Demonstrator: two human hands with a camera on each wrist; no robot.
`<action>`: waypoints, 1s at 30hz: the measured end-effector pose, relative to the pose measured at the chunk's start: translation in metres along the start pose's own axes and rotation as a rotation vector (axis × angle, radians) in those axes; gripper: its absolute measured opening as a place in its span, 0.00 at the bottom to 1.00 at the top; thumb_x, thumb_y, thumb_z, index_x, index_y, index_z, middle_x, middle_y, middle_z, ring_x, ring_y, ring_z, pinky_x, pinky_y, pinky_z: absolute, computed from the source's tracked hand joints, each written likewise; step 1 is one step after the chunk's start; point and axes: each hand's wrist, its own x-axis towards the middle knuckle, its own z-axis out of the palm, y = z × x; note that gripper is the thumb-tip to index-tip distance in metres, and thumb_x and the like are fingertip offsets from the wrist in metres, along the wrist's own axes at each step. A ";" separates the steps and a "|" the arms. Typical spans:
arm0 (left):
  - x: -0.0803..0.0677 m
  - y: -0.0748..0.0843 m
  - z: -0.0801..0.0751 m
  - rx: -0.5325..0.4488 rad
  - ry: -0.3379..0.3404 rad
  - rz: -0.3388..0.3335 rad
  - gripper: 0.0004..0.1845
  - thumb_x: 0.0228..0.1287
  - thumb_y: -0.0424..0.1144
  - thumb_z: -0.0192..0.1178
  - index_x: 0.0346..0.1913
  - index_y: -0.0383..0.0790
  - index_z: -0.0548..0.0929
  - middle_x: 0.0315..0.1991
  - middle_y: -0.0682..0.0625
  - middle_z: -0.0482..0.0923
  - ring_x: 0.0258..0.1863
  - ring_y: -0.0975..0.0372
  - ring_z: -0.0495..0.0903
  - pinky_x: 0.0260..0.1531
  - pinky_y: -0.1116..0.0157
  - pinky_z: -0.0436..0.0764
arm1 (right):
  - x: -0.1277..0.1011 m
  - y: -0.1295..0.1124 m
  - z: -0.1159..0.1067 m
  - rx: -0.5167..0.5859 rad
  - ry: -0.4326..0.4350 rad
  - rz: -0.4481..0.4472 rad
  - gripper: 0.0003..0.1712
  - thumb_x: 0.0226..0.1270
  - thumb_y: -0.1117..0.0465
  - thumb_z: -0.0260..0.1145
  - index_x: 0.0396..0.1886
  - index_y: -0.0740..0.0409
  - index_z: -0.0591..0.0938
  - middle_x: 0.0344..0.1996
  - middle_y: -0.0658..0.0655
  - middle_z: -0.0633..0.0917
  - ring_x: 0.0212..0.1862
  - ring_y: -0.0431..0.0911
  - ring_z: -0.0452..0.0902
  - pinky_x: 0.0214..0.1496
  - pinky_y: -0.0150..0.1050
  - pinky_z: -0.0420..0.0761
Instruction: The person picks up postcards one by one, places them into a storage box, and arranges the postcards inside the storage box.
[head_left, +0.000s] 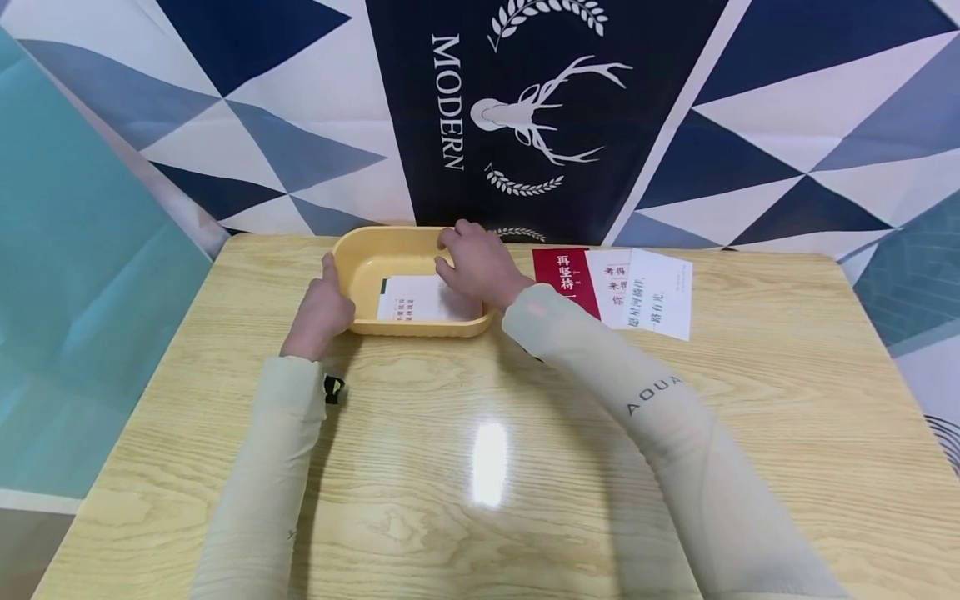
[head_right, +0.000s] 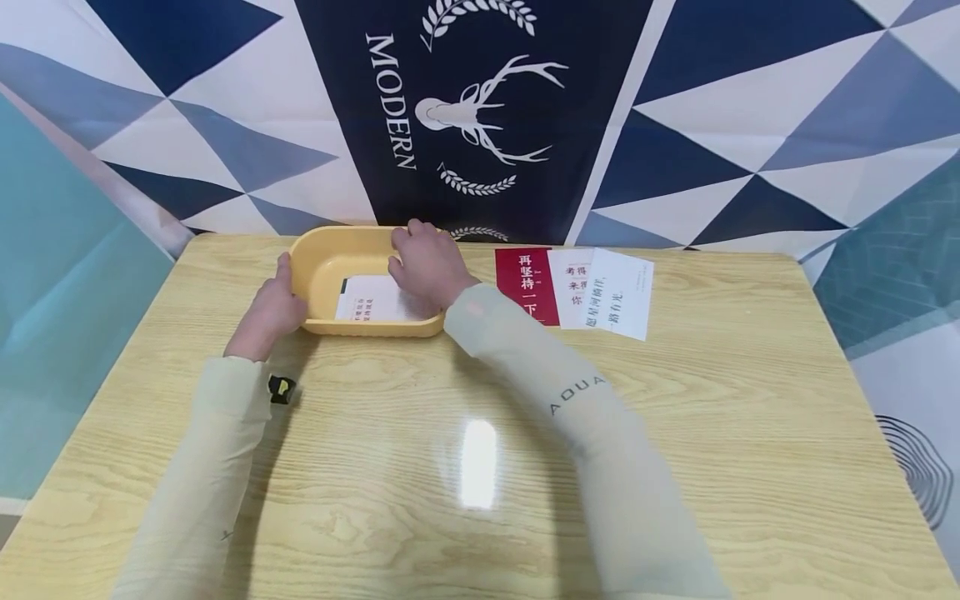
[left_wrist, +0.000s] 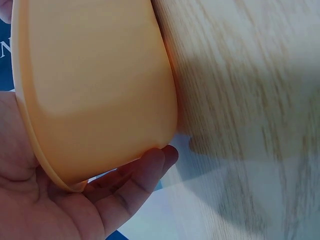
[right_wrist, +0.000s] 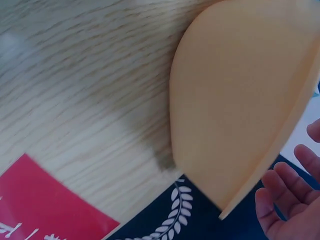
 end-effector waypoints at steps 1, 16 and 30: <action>0.000 0.000 0.000 0.003 0.000 0.002 0.46 0.59 0.25 0.39 0.72 0.42 0.23 0.67 0.25 0.50 0.59 0.45 0.61 0.63 0.48 0.61 | -0.001 0.002 -0.002 0.008 0.000 0.010 0.21 0.68 0.49 0.51 0.55 0.54 0.75 0.48 0.54 0.75 0.50 0.49 0.67 0.62 0.48 0.68; -0.002 0.002 0.001 0.028 0.024 0.012 0.45 0.59 0.25 0.39 0.72 0.39 0.25 0.64 0.25 0.56 0.53 0.46 0.64 0.57 0.51 0.66 | -0.017 0.038 -0.020 0.057 0.078 0.082 0.22 0.68 0.47 0.51 0.53 0.55 0.76 0.48 0.56 0.75 0.50 0.51 0.68 0.59 0.47 0.69; -0.005 0.003 0.000 -0.011 0.008 -0.001 0.44 0.60 0.26 0.37 0.72 0.41 0.24 0.66 0.26 0.52 0.56 0.46 0.63 0.59 0.50 0.65 | -0.032 0.061 -0.026 0.064 0.114 0.133 0.22 0.67 0.47 0.51 0.51 0.56 0.77 0.47 0.58 0.76 0.52 0.53 0.69 0.59 0.48 0.69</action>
